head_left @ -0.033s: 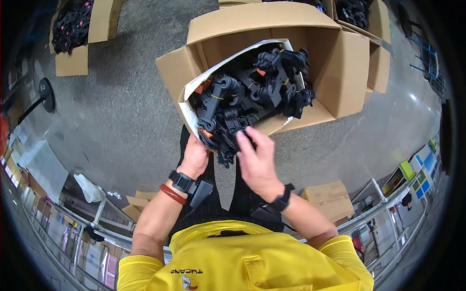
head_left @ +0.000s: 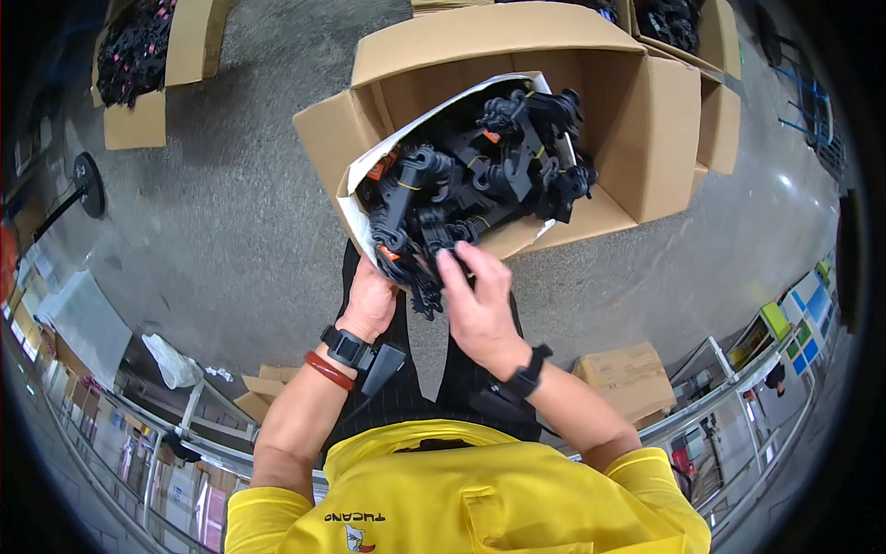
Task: The person sorts black coiled cables with orange tags from a large cardboard box into a smaller white box. They pick up bundles of cables by hand and place them into the smaller container, repeating the process until the smaller box is full.
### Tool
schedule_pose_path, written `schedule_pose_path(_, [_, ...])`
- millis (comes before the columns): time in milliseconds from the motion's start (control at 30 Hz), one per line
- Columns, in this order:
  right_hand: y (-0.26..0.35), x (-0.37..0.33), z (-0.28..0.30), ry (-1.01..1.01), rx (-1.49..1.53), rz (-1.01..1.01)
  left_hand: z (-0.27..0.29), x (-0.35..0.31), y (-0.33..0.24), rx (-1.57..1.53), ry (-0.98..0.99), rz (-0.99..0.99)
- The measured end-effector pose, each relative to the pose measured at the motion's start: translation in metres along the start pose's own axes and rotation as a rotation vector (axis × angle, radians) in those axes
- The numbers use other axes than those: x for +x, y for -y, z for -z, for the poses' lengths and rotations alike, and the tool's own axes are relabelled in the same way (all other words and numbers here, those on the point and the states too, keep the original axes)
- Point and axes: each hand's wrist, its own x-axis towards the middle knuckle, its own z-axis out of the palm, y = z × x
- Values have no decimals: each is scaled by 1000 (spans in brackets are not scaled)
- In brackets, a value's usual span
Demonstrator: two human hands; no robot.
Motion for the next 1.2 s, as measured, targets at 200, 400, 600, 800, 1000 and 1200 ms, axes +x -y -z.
schedule_pose_path(200, [-8,28,29,-47,245,144,16,-4,-2,-131,-91,35])
schedule_pose_path(400, [-130,40,53,-490,140,-396,59,-19,-18,-105,-122,132])
schedule_pose_path(600, [-301,60,-7,218,-157,-662,93,-21,-26,73,-241,154])
schedule_pose_path(800, [-313,95,-76,192,-312,-723,75,-17,-27,84,-274,155])
schedule_pose_path(1000, [-342,81,-69,182,-34,-783,53,-9,-20,163,-269,95])
schedule_pose_path(1200, [-261,84,42,-174,591,-656,33,-4,-26,193,-145,59])
